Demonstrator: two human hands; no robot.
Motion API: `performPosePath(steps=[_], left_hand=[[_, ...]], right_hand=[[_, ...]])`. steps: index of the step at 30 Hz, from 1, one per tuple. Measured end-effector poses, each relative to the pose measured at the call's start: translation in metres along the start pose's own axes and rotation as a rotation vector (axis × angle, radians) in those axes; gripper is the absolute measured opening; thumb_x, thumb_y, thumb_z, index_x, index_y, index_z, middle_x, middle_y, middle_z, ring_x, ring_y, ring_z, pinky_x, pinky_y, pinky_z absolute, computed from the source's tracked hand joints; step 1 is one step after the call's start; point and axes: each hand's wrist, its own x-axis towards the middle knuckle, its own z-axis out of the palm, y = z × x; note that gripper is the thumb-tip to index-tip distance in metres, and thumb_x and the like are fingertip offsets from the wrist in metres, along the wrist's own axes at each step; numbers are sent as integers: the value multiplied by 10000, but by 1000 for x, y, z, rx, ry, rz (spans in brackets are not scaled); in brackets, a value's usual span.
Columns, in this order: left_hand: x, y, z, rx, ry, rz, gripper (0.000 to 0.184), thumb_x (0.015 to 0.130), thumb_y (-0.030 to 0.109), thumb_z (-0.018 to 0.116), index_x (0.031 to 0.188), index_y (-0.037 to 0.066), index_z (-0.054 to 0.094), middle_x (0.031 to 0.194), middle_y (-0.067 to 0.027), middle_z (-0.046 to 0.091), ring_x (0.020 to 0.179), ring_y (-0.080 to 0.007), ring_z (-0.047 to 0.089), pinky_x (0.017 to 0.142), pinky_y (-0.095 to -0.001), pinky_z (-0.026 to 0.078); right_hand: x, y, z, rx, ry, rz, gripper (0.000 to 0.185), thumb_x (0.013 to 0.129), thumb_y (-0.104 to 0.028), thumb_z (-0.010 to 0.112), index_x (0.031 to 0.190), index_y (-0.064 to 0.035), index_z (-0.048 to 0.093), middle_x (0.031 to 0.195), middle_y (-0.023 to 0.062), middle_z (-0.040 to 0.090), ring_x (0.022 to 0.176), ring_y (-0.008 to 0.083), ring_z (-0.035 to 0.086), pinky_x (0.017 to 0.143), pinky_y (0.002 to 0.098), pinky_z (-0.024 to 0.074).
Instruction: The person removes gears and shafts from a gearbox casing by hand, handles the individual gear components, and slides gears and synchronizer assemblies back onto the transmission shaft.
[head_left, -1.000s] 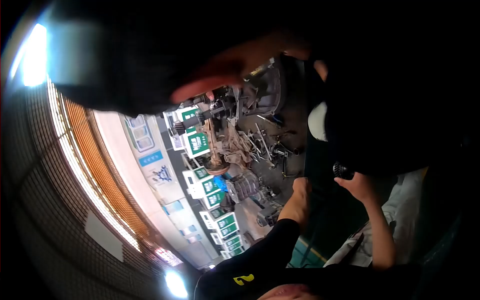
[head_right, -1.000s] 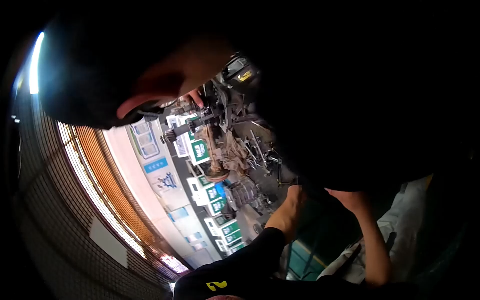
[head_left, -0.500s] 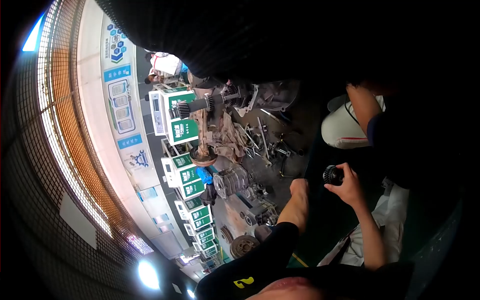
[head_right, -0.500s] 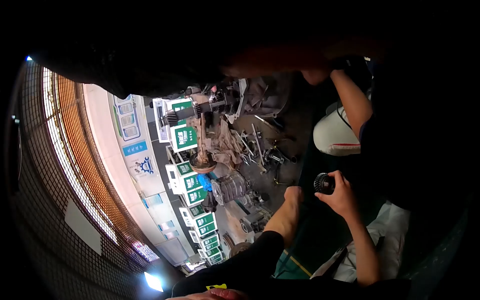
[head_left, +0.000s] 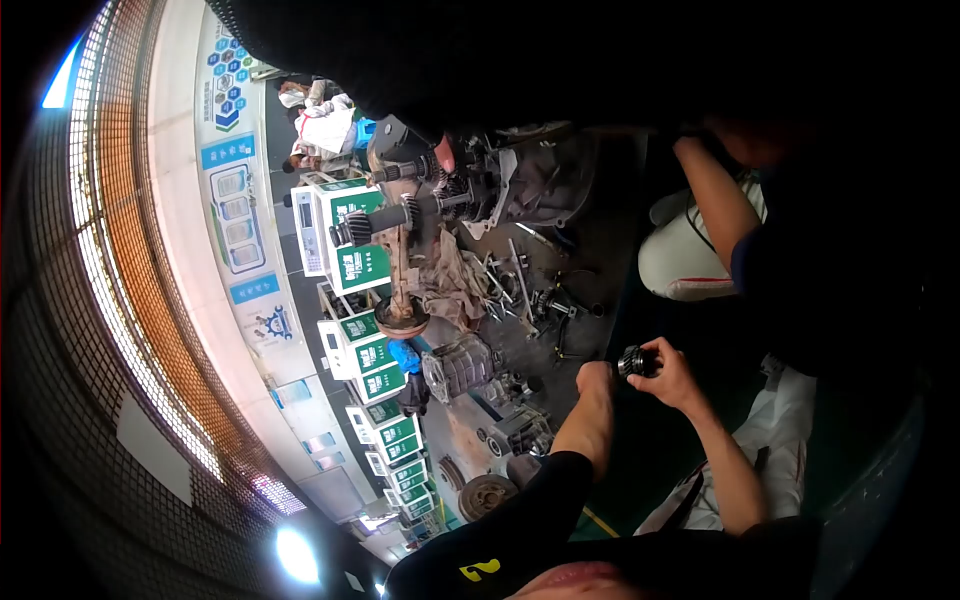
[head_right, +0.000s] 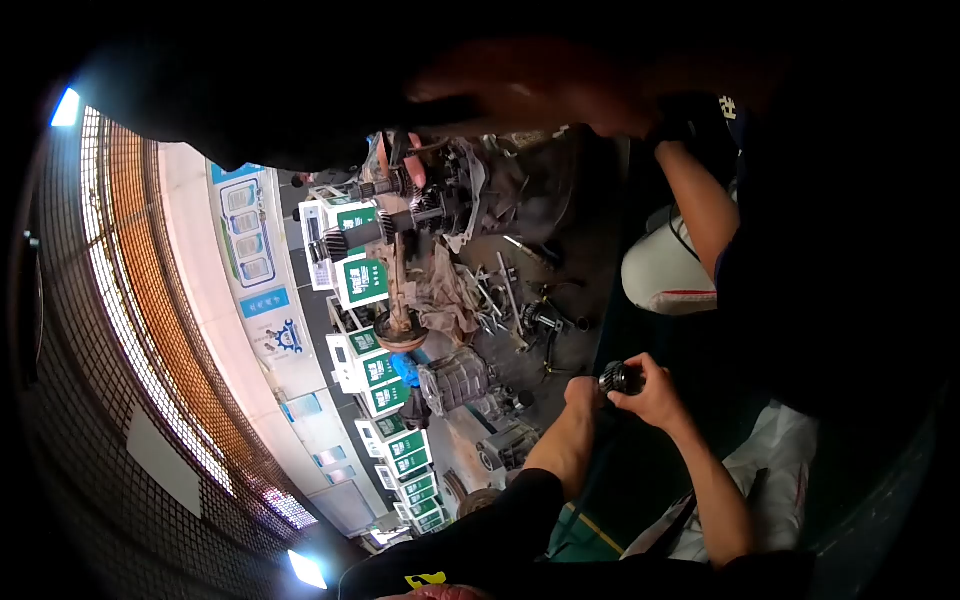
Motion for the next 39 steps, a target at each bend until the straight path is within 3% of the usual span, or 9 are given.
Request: performPosePath(steps=[3, 6, 9, 21, 26, 32, 34, 37, 39], left_hand=[[-5, 3, 0, -98, 36, -74, 315, 783, 228, 775, 1070, 104, 732, 1090, -129, 733, 1014, -322, 700, 844, -375, 557], [-12, 15, 3, -1102, 9, -557, 346, 881, 278, 693, 1161, 76, 694, 1222, -89, 695, 1100, -236, 673, 928, -324, 518], [34, 13, 16, -1140, -163, -808, 339, 882, 249, 677, 1159, 56, 701, 1262, -119, 679, 1148, -257, 661, 964, -349, 508], [-96, 21, -54, -898, 48, -399, 329, 873, 202, 642, 1134, 18, 718, 1281, -196, 658, 1198, -329, 637, 981, -399, 507], [-74, 26, -54, -1031, -97, -630, 334, 923, 250, 579, 1143, 38, 714, 1256, -176, 670, 1167, -321, 649, 955, -392, 521], [-42, 27, -57, -2281, 37, -1954, 446, 1030, 286, 381, 1341, 34, 576, 1416, -127, 567, 1262, -293, 566, 1037, -376, 466], [-45, 26, -73, -2321, 20, -1978, 464, 1048, 293, 348, 1374, 33, 553, 1443, -119, 550, 1278, -288, 552, 1051, -374, 457], [-69, 21, -73, -2164, -154, -1626, 503, 1042, 252, 301, 1411, -55, 451, 1496, -148, 485, 1341, -289, 492, 1115, -345, 393], [-69, 18, -70, -2306, -133, -1638, 494, 1013, 178, 379, 1438, -73, 405, 1514, -149, 462, 1332, -291, 505, 1106, -358, 409]], right_hand=[[9, 12, 3, 245, -21, -26, 532, 760, -131, 818, 1181, 20, 529, 1041, 106, 623, 967, 158, 626, 860, 310, 546], [11, -21, -6, 412, -100, 44, 537, 791, -234, 783, 1194, 2, 517, 1036, 87, 598, 971, 141, 597, 863, 270, 515], [13, -51, -3, 706, -106, 108, 580, 779, -318, 771, 1195, -9, 511, 1054, 117, 622, 958, 209, 666, 908, 339, 564], [12, -134, 1, 1024, -194, -53, 684, 855, -403, 709, 1343, 17, 478, 1243, 221, 617, 1079, 305, 671, 963, 414, 559], [30, -143, 13, 1086, -333, -47, 752, 883, -544, 636, 1348, 31, 497, 1260, 271, 603, 1031, 312, 680, 902, 396, 566], [46, -152, 20, 1136, -405, 53, 880, 805, -659, 644, 1324, 37, 504, 1229, 255, 574, 964, 285, 658, 832, 380, 558], [54, -155, 23, 1127, -430, 63, 880, 806, -658, 645, 1329, 35, 502, 1228, 256, 574, 963, 289, 657, 827, 376, 557], [62, -162, 28, 1111, -458, 83, 874, 807, -656, 645, 1342, 19, 499, 1227, 260, 572, 963, 305, 653, 828, 380, 554], [67, -171, 32, 1145, -473, 106, 866, 810, -654, 643, 1352, 6, 500, 1232, 266, 568, 964, 313, 649, 830, 385, 550]])
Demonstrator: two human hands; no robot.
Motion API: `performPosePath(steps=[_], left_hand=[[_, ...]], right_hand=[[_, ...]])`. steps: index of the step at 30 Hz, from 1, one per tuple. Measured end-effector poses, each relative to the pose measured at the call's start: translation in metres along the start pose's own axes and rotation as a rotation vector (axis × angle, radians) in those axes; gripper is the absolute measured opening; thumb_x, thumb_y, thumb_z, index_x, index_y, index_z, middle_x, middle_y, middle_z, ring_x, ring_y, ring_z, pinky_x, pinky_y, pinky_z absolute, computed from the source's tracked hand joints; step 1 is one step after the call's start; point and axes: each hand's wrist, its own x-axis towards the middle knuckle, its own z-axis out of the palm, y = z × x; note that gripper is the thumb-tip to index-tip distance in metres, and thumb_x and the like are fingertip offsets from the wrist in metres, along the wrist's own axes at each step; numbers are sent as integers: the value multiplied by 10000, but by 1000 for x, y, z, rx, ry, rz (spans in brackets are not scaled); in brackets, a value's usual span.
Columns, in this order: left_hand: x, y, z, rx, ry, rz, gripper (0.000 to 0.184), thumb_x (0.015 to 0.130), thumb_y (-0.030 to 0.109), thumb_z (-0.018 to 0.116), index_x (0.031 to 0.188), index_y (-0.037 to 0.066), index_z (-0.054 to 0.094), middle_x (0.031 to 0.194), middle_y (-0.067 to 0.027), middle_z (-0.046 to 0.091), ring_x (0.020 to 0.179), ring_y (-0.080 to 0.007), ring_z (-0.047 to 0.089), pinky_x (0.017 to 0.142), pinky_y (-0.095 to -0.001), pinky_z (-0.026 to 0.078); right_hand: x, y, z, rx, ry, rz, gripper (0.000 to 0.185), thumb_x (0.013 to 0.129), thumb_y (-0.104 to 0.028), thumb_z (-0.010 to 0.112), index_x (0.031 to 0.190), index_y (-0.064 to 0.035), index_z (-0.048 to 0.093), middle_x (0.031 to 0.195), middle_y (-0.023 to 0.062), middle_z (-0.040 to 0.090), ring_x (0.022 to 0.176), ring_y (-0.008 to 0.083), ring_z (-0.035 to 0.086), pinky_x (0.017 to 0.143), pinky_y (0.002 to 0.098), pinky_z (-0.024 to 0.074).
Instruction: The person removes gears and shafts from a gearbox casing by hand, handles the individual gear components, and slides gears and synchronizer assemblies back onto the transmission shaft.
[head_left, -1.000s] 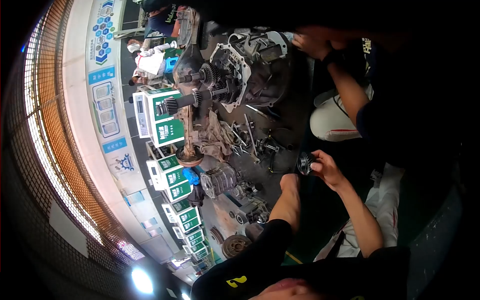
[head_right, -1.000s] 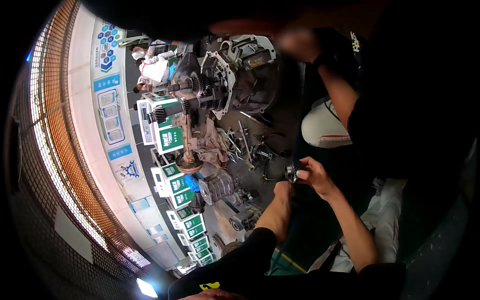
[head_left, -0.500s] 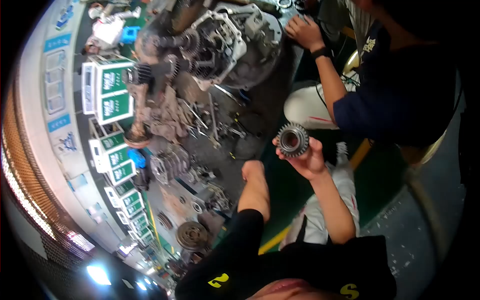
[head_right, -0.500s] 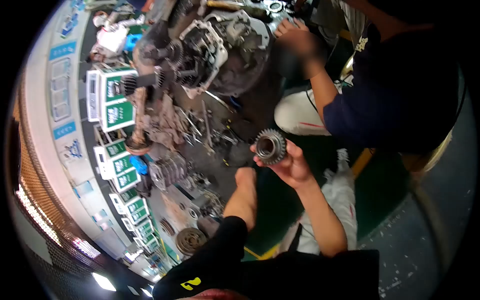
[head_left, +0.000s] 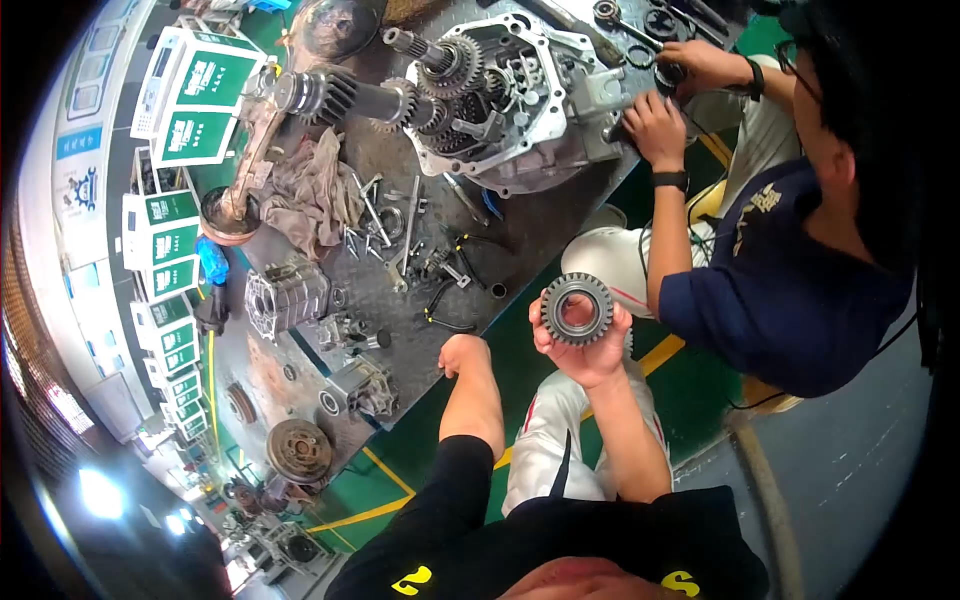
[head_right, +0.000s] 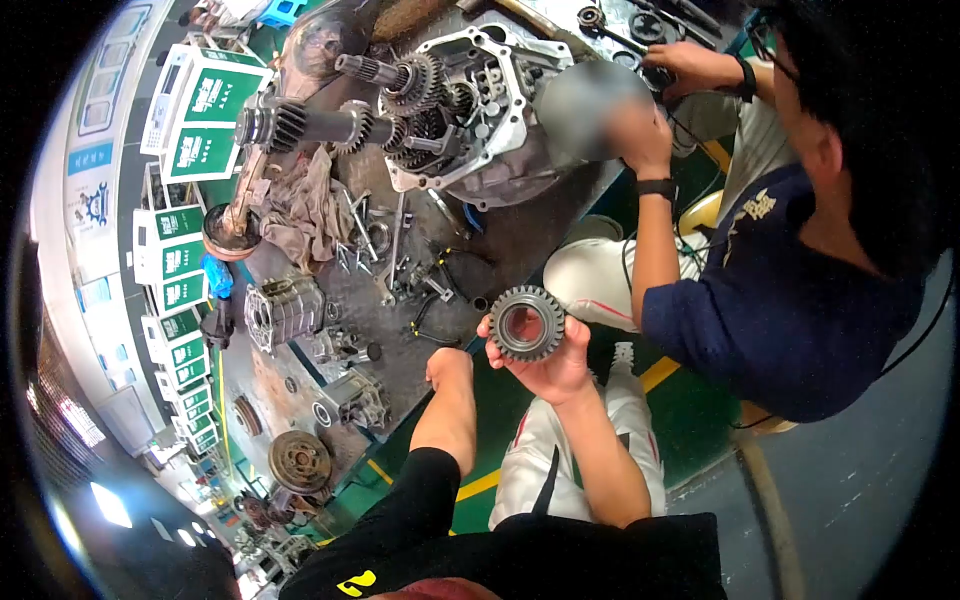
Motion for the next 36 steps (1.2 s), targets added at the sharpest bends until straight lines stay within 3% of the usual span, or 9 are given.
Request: performPosePath(steps=[2, 4, 6, 8, 11, 19, 24, 29, 36], left_hand=[[-14, -2, -7, 391, -17, 249, 514, 983, 134, 459, 1449, -74, 395, 1502, -172, 469, 1320, -302, 519, 1083, -366, 436], [-23, -2, -11, 340, 0, 234, 543, 954, 107, 513, 1450, -76, 393, 1465, -190, 502, 1298, -307, 542, 1050, -377, 468], [14, -4, 12, 421, 58, 254, 462, 1042, 325, 250, 1272, -11, 469, 1190, -250, 663, 1112, -428, 635, 984, -542, 475], [19, -10, 18, 389, 118, 342, 473, 1037, 339, 250, 1245, -3, 503, 1169, -245, 672, 1099, -443, 635, 991, -557, 466], [34, -7, 34, 22, 297, 125, 459, 1040, 362, 272, 1206, 26, 537, 1121, -243, 689, 1092, -437, 639, 971, -547, 479], [34, 1, 42, 6, 338, 57, 459, 1047, 375, 279, 1225, 39, 536, 1120, -228, 695, 1051, -433, 662, 941, -556, 498], [48, -1, 50, -67, 414, 14, 467, 1046, 390, 281, 1226, 43, 535, 1107, -224, 701, 1052, -433, 663, 941, -566, 496], [53, 1, 56, -99, 448, 6, 461, 1043, 394, 299, 1223, 43, 537, 1093, -220, 707, 1051, -431, 666, 928, -561, 505], [26, 0, 42, 56, 405, 104, 441, 1040, 399, 312, 1225, 73, 544, 1108, -202, 709, 1030, -422, 676, 907, -559, 514]], right_hand=[[8, -5, 5, -24, 10, 31, 857, 816, -653, 636, 1360, -5, 499, 1242, 275, 560, 960, 317, 645, 830, 386, 545], [14, -6, 14, -172, 116, 32, 989, 760, -770, 613, 1334, 27, 495, 1157, 227, 567, 870, 271, 641, 741, 352, 517], [21, -11, 18, -226, 132, 67, 1022, 749, -807, 585, 1351, 14, 494, 1167, 229, 560, 860, 264, 631, 724, 343, 505], [26, -11, 17, -230, 104, 69, 1028, 745, -810, 585, 1353, 13, 492, 1173, 233, 555, 863, 262, 629, 724, 346, 506], [30, -6, 18, -198, 132, 90, 1046, 723, -810, 603, 1349, 21, 490, 1163, 243, 565, 852, 273, 636, 720, 353, 514], [29, 6, 24, -213, 177, 128, 986, 747, -756, 640, 1335, 22, 495, 1169, 247, 565, 873, 284, 639, 725, 332, 525], [35, 10, 36, -225, 292, 5, 801, 868, -547, 649, 1390, 29, 459, 1306, 230, 570, 1101, 313, 642, 944, 396, 547], [40, 13, 33, -888, 412, -319, 668, 726, 42, 771, 1317, 39, 461, 1246, 125, 566, 1113, 207, 619, 971, 351, 519], [39, 13, 33, -1689, 356, -401, 694, 672, 34, 803, 1298, 36, 503, 1266, 133, 568, 1116, 186, 605, 983, 313, 498]])
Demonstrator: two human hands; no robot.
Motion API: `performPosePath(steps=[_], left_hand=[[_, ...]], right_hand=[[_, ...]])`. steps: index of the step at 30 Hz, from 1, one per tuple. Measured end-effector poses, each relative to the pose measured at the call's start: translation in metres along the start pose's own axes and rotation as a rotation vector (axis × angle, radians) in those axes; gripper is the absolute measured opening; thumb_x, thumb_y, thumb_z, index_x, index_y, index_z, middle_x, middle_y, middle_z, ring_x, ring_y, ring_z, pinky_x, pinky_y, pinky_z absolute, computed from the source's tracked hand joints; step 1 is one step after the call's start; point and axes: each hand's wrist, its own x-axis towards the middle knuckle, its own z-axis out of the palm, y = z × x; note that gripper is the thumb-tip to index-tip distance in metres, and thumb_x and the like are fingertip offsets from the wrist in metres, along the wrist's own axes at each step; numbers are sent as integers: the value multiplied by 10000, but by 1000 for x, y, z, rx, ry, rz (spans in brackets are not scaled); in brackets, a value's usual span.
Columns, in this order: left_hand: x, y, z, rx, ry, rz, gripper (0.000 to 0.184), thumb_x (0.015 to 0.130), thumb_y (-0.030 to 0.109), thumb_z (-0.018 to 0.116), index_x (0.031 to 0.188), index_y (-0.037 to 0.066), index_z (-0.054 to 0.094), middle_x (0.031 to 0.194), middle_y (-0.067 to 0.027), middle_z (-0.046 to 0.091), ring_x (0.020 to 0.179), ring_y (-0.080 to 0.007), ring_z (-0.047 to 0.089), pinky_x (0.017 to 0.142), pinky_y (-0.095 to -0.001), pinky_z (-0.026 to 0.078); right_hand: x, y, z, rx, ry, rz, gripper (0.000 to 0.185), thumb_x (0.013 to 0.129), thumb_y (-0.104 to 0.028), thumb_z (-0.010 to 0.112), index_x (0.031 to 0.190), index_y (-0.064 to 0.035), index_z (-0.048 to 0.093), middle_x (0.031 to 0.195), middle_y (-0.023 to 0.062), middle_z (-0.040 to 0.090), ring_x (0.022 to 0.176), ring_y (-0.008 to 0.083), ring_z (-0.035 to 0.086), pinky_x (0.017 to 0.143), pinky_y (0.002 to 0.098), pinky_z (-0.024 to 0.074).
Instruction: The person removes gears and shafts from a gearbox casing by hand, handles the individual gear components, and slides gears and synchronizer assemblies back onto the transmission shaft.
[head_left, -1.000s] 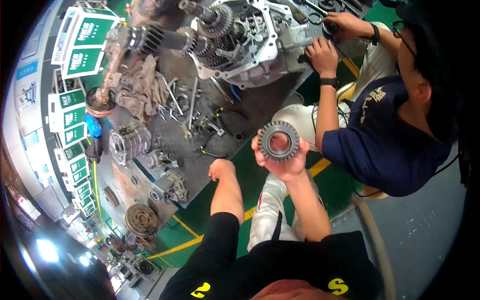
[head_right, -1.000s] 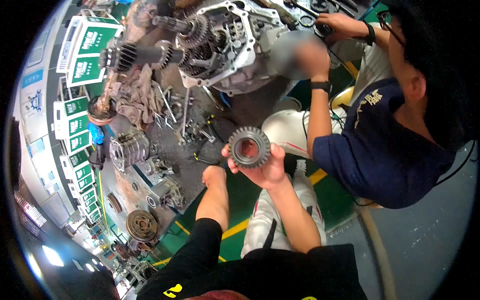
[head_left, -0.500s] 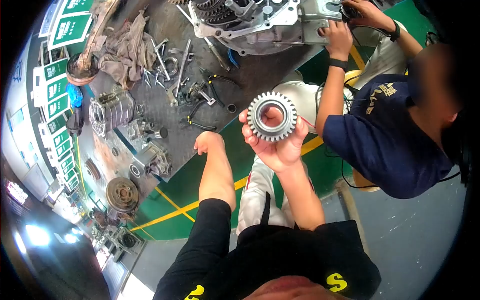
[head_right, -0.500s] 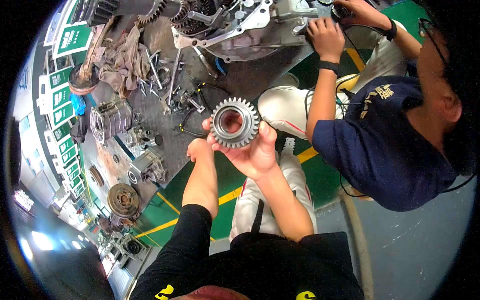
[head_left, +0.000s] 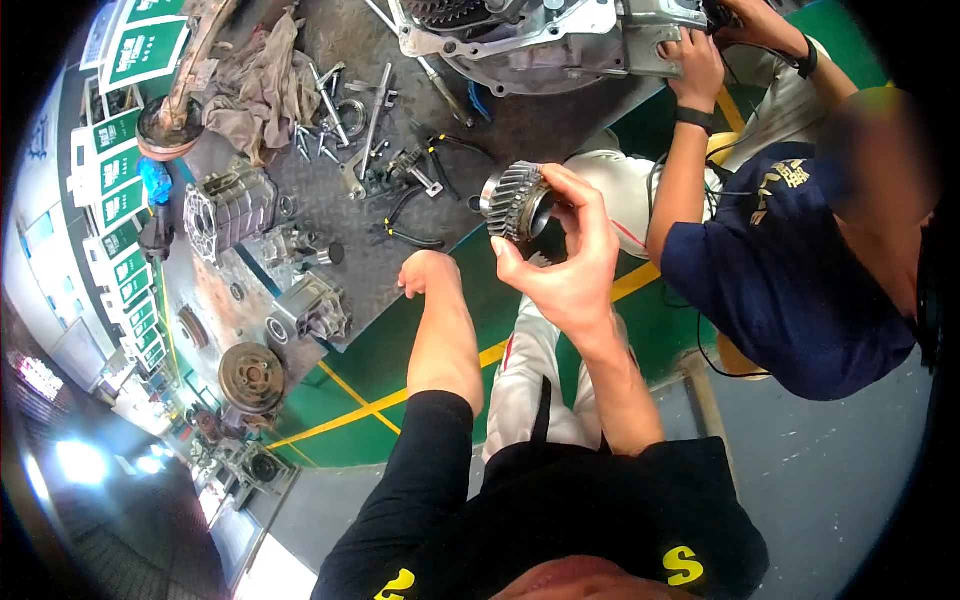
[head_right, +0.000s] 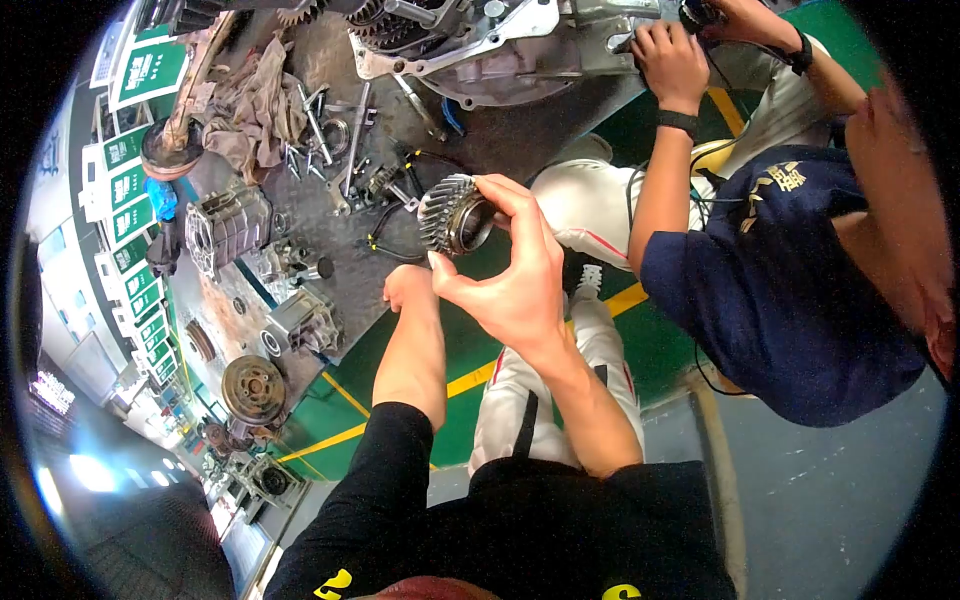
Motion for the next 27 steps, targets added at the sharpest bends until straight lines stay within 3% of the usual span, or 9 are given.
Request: performPosePath(steps=[10, 12, 14, 19, 21, 26, 27], left_hand=[[25, -3, 28, -40, -40, -114, 430, 1041, 381, 297, 1208, 62, 532, 1072, -204, 713, 1002, -422, 680, 873, -563, 527], [25, -3, 25, -97, -19, -158, 429, 1041, 379, 298, 1207, 59, 531, 1062, -205, 714, 996, -422, 682, 867, -562, 530], [22, -4, 20, -7, -82, -63, 433, 1041, 381, 300, 1207, 55, 530, 1044, -204, 717, 989, -420, 685, 862, -569, 530], [33, -6, 30, 28, -7, -34, 448, 1039, 398, 307, 1212, 60, 545, 1042, -205, 719, 965, -415, 693, 863, -558, 538], [24, -9, 33, 127, 18, 25, 472, 1037, 410, 306, 1242, 74, 568, 1054, -198, 722, 957, -399, 698, 865, -548, 546], [38, -7, 46, 281, 42, 147, 503, 1032, 451, 297, 1230, 134, 634, 1074, -155, 733, 960, -368, 703, 857, -530, 562], [35, -3, 40, -15, 161, -89, 491, 1029, 426, 291, 1147, 72, 611, 1039, -196, 726, 987, -399, 690, 878, -547, 546]], right_hand=[[4, -4, 1, -168, 29, -205, 723, 614, 0, 832, 1273, 35, 536, 1283, 181, 599, 1105, 238, 634, 944, 333, 514], [5, -6, 3, -190, 54, -247, 705, 590, -56, 837, 1235, 26, 564, 1221, 205, 623, 1078, 369, 631, 925, 418, 523], [7, -6, 2, -228, 56, -289, 711, 588, -59, 838, 1237, 27, 562, 1221, 204, 622, 1071, 373, 631, 921, 423, 524], [7, -3, 3, -273, 62, -354, 707, 590, -73, 839, 1234, 26, 563, 1233, 211, 616, 1052, 393, 629, 914, 442, 522], [9, -1, 1, -322, 58, -359, 727, 581, -54, 840, 1244, 25, 552, 1241, 209, 630, 1110, 355, 632, 961, 425, 510], [8, 12, 2, -313, 35, -246, 702, 624, -132, 864, 1238, 3, 553, 1252, 211, 612, 1128, 379, 616, 992, 436, 493], [7, 14, 2, -300, 33, -222, 698, 626, -131, 863, 1235, 5, 550, 1251, 211, 611, 1124, 381, 616, 990, 432, 494]])
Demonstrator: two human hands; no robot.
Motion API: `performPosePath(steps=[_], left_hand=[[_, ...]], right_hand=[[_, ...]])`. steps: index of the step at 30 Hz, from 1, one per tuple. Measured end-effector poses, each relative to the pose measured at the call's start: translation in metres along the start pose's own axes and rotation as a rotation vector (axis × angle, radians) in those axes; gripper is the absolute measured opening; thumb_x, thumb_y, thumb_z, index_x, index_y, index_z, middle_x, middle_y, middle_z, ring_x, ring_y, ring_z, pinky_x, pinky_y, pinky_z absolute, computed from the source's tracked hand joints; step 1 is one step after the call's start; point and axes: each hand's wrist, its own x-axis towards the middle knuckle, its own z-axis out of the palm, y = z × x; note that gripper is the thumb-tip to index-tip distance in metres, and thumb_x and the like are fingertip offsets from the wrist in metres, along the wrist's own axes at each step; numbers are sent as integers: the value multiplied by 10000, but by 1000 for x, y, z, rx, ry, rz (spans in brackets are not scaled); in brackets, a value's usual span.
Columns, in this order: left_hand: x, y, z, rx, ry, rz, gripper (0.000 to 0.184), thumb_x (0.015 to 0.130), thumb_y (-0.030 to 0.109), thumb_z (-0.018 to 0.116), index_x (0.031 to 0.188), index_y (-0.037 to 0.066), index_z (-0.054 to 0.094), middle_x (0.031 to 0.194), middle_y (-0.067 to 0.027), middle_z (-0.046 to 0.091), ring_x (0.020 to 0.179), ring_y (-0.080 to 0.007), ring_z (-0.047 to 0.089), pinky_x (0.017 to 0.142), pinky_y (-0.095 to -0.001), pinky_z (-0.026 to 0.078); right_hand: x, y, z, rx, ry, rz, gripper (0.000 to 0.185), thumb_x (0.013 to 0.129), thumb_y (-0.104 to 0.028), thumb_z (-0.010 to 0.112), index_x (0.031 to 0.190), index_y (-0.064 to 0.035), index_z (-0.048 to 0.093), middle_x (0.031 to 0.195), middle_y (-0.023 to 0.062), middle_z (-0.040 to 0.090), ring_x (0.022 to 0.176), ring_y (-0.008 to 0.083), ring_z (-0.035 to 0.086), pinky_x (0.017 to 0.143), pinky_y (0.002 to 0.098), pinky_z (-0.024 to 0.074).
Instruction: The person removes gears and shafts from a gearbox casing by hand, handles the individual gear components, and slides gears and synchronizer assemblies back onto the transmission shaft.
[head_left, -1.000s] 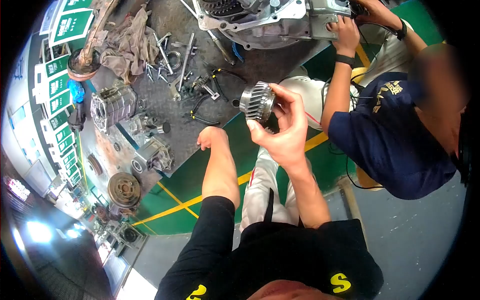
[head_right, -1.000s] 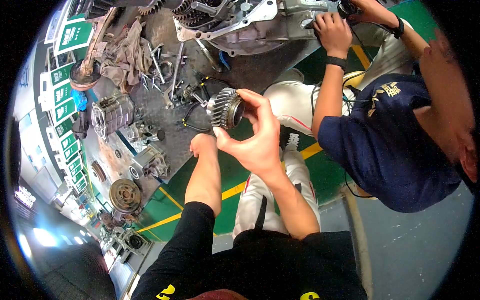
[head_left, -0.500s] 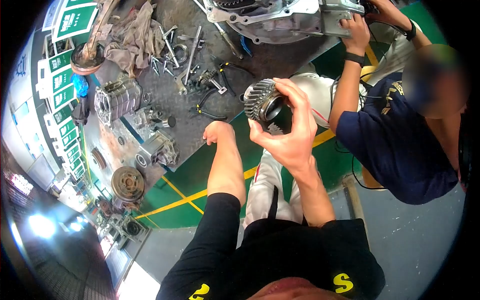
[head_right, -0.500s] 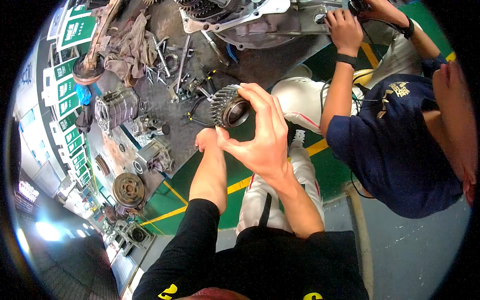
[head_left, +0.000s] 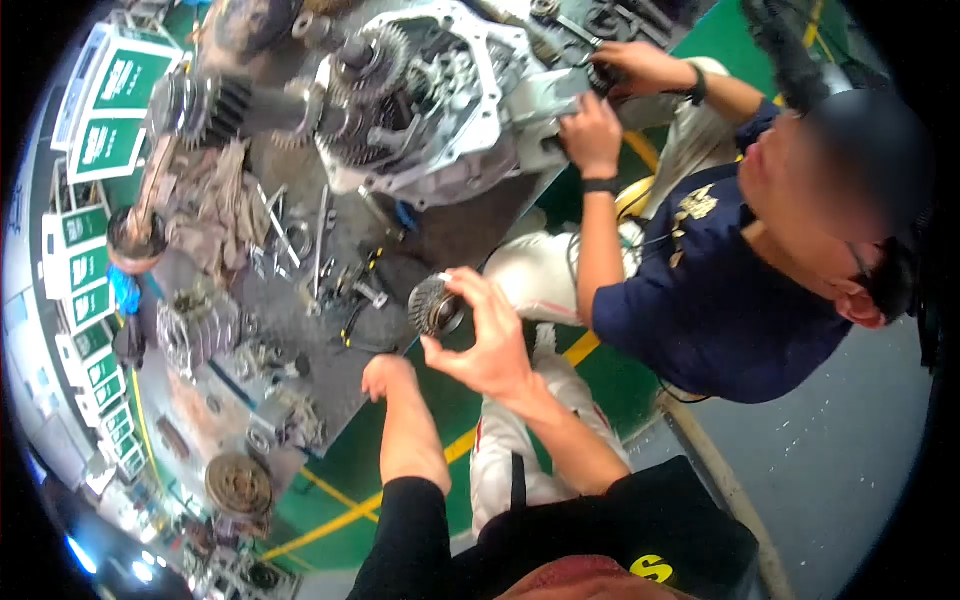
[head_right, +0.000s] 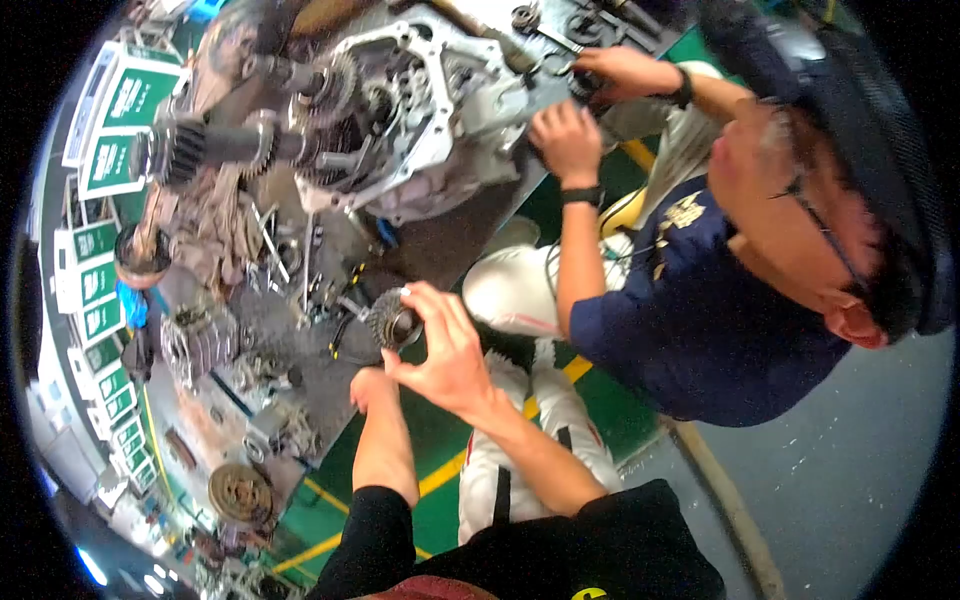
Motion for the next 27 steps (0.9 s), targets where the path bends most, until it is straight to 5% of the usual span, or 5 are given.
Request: performPosePath(steps=[6, 9, 15, 20, 27], left_hand=[[-14, -1, -22, -68, -72, -31, 476, 1029, 398, 285, 1162, 44, 574, 1083, -214, 710, 1039, -438, 664, 920, -574, 503], [-5, 1, -20, -94, -88, -59, 474, 1030, 398, 287, 1164, 41, 569, 1080, -209, 712, 1032, -442, 664, 912, -581, 501], [-15, 4, -13, -82, -33, -75, 476, 1033, 403, 284, 1193, 44, 554, 1075, -203, 714, 1014, -446, 667, 886, -578, 510], [-12, 3, -22, -76, -138, -95, 482, 1038, 398, 278, 1229, 28, 522, 1144, -233, 687, 1051, -458, 656, 907, -578, 513], [-14, 0, -37, -114, -278, -66, 492, 1044, 413, 259, 1266, 28, 471, 1165, -275, 661, 1063, -472, 648, 908, -583, 516]], right_hand=[[-11, 14, -4, 31, -10, 96, 682, 648, -109, 850, 1240, 15, 537, 1223, 192, 618, 1084, 313, 631, 972, 393, 501], [-18, 31, 0, 170, -37, 418, 682, 678, -158, 858, 1260, 5, 541, 1165, 170, 643, 1041, 262, 649, 935, 372, 516], [-6, 66, 4, 312, 66, 568, 636, 719, -121, 841, 1253, 31, 529, 1117, 157, 675, 1005, 207, 688, 912, 328, 539], [22, 74, 5, -103, -17, 468, 661, 694, -216, 820, 1241, 26, 540, 1135, 219, 644, 1070, 375, 622, 949, 429, 489], [37, 99, 29, -385, -98, 187, 647, 670, -186, 814, 1221, 31, 553, 1139, 250, 618, 1081, 421, 583, 941, 485, 489]])
